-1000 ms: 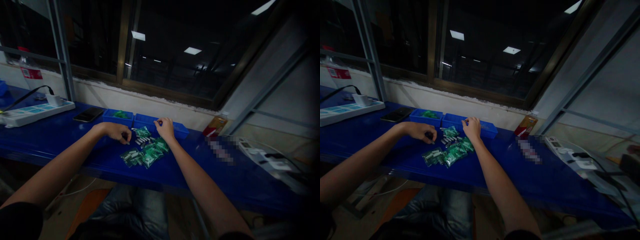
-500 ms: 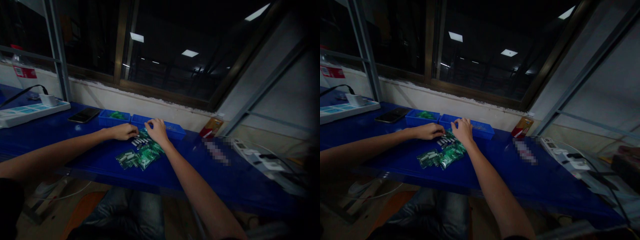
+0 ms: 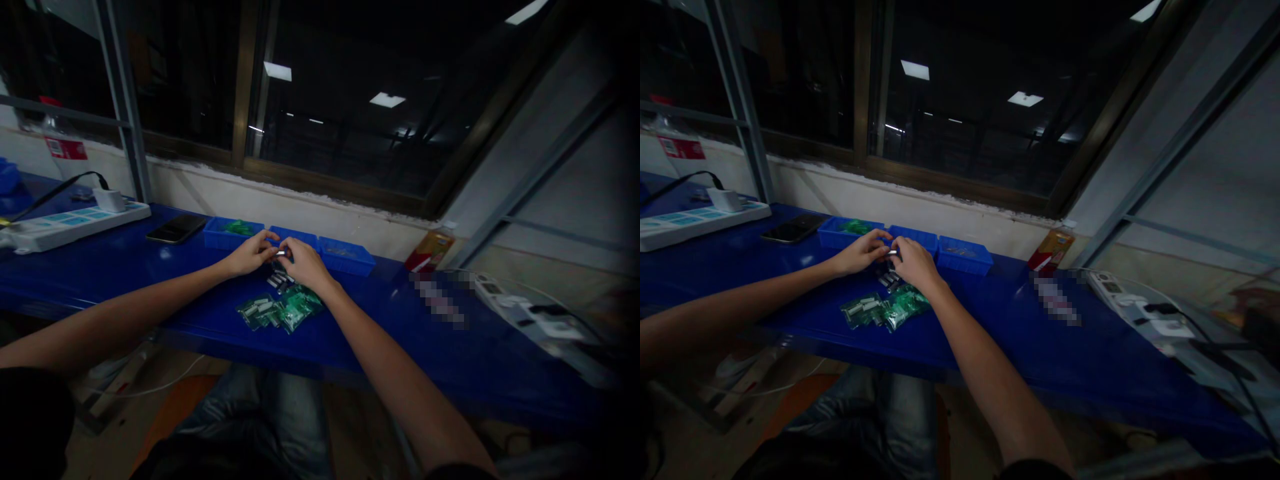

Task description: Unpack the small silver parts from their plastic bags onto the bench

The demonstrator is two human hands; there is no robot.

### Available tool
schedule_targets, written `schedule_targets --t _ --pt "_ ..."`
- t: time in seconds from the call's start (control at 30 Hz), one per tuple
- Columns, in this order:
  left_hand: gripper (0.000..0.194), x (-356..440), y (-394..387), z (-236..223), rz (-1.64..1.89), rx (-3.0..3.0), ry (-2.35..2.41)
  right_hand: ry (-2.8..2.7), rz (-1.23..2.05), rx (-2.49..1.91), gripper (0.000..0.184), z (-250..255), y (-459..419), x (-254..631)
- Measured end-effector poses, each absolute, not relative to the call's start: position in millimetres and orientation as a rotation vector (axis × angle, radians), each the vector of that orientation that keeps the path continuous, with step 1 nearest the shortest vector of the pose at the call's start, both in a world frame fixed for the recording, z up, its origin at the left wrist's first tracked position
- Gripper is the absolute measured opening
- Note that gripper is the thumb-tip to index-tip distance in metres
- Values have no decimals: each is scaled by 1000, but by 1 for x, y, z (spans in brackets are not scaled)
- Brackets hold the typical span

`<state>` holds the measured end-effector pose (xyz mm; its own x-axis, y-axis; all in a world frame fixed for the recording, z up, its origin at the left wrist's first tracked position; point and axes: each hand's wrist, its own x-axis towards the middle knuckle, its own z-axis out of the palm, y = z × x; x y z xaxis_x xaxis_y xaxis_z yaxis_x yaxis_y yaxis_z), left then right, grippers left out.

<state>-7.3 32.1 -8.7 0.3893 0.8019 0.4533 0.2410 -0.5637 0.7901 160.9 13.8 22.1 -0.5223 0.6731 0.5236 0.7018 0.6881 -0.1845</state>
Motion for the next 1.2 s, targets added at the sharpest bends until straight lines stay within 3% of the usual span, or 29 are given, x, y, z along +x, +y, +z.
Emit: schedule_targets --t 0.13,0.47,0.93,1.2 --pt "22 -8 31 -5 1146 2024 911 -2326 -111 -1060 8 22 17 162" --pt "20 -18 18 16 1153 2594 1076 -2273 -91 -1014 22 17 23 163" --pt "26 -19 14 23 1169 2652 1219 -2191 -96 -958 14 22 18 163" --pt "24 -20 16 20 1164 2657 1076 -2198 -103 -957 21 24 17 162"
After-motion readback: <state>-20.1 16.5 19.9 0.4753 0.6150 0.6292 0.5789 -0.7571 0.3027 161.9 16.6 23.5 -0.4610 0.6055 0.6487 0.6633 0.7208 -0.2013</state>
